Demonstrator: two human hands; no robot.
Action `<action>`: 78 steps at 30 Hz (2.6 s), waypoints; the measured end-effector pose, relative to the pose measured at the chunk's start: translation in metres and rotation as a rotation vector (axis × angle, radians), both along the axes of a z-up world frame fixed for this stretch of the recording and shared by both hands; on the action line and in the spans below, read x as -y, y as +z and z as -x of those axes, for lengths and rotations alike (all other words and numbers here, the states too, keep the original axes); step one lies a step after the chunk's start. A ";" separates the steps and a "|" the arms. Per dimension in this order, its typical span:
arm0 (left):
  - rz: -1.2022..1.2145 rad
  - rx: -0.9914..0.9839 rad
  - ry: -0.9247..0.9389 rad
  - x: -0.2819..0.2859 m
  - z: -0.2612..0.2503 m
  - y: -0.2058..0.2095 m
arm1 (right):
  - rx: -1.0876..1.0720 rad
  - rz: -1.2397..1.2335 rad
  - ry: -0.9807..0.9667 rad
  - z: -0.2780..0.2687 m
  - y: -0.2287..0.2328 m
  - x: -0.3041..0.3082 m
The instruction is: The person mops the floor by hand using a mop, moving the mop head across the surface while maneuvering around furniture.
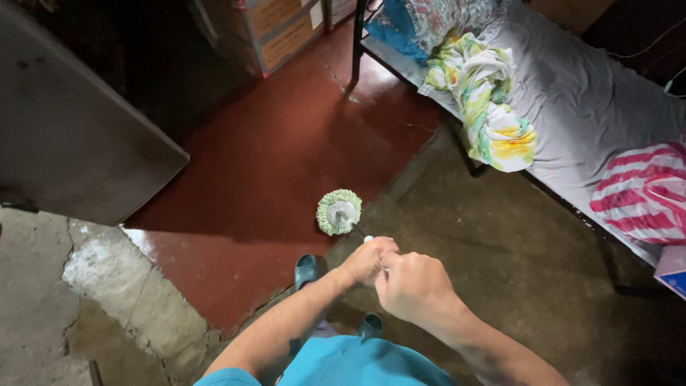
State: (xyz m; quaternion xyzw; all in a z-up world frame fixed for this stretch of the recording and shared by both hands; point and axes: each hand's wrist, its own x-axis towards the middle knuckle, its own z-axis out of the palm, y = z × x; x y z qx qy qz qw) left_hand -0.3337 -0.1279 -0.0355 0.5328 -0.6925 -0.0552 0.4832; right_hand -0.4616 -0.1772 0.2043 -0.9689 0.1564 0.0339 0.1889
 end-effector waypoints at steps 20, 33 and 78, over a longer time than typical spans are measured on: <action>-0.249 0.023 -0.047 0.039 -0.139 0.058 | 0.297 0.022 -0.126 -0.111 -0.018 0.031; -0.668 -0.109 0.642 -0.006 -0.251 0.037 | 0.293 0.010 -0.158 -0.265 -0.124 0.028; -0.332 -0.070 0.255 0.020 -0.032 0.071 | -0.021 -0.249 -0.142 -0.035 -0.047 0.052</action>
